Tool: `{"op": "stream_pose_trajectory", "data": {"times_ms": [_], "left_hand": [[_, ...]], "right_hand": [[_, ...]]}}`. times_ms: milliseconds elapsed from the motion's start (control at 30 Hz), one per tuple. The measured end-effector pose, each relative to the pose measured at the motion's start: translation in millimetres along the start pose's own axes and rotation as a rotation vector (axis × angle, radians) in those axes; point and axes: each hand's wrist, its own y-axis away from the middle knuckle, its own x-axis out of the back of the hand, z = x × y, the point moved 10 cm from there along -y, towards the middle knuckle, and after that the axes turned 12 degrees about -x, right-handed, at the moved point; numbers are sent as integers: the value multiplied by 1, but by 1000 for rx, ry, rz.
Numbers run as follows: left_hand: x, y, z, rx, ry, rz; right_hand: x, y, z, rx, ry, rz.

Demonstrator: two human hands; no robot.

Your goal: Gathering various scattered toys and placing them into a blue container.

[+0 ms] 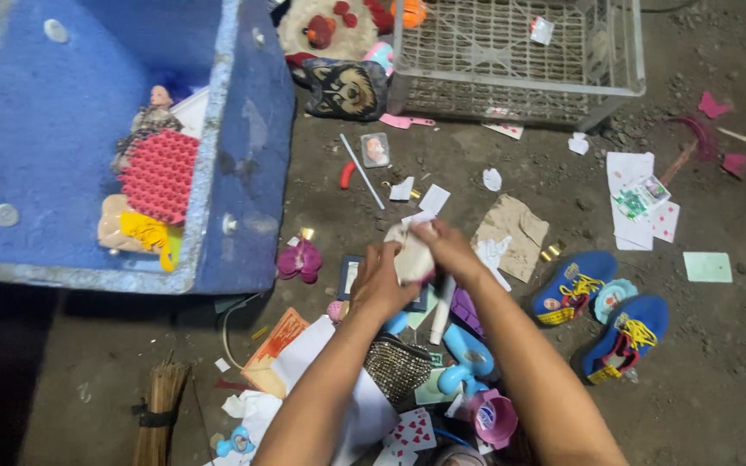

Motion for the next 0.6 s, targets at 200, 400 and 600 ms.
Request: {"op": "stream_pose_trajectory", "data": {"times_ms": [200,400,600], "left_hand": [[85,-6,-20,-254,548,361],[131,36,-25,-110,1274,291],[183,63,-42,-194,1420,615]], "right_hand": [[-9,18,-69,162,-668,-233],[-34,48,-147,406,-856,-368],[-60,73,-200,462,-1054,-429]]}}
